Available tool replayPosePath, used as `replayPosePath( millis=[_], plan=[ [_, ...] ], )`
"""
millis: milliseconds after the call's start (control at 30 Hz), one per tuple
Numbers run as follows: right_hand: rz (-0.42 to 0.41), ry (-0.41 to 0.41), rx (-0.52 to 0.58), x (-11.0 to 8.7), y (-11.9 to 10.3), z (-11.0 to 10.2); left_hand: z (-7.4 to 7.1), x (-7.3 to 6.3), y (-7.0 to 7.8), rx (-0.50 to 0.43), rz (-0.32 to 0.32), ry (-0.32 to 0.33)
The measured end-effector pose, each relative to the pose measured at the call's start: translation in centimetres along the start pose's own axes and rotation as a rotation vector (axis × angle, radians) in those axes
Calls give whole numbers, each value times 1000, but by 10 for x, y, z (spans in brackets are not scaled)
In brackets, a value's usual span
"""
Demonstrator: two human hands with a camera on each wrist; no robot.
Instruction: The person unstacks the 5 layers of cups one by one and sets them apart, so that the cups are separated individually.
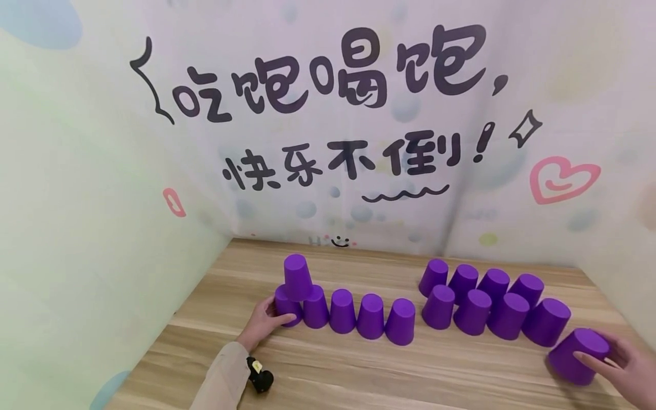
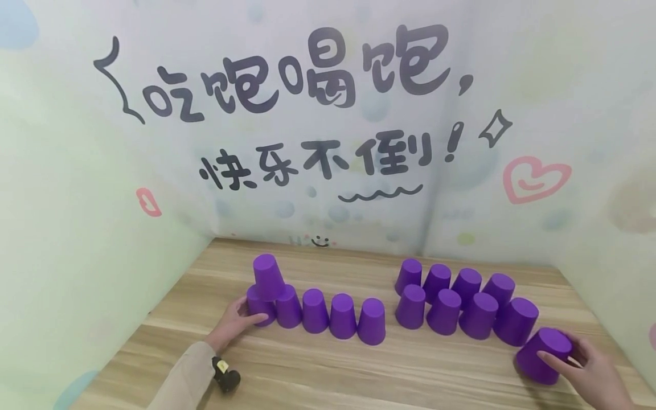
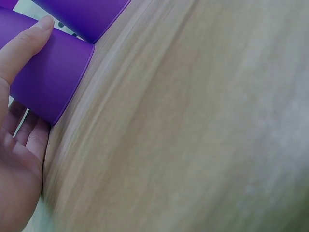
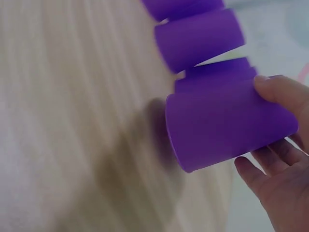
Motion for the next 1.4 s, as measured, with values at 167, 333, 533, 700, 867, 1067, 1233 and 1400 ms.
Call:
replayPosePath(
  millis=[167, 333, 533, 700, 867, 1067, 1233, 1400],
  plan=[
    [-2, 24, 13, -7, 10, 2, 1, -2, 2, 15, -13, 0],
    [-33, 29, -27, -6, 11, 4, 0, -2, 1, 19, -16, 3],
    [-2, -8, -54, -4, 12, 5, -1, -2, 0, 14, -3, 5],
    [28, -26, -93, -3, 12, 6, -1, -1, 0, 9, 8, 5],
    [65, -34, -116, -2, 17, 6, -1, -1, 0, 8, 11, 9],
    [82, -30, -136, -1, 21, 6, 0, -1, 0, 6, -1, 14],
    [77, -12, -165, -1, 16, 7, 0, -2, 2, -2, 1, 13],
    [78, -19, -225, 0, 10, 8, 0, -3, 5, 2, 8, 2]
  ],
)
Point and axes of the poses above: each hand's wrist, its own x-axis towards the middle knuckle, its own z-axis out of the palm, y = z × x, the point moved 7 cm from there along x, towards the middle knuckle, and after that the axes turned 2 degrees about y, right-handed, at the moved point
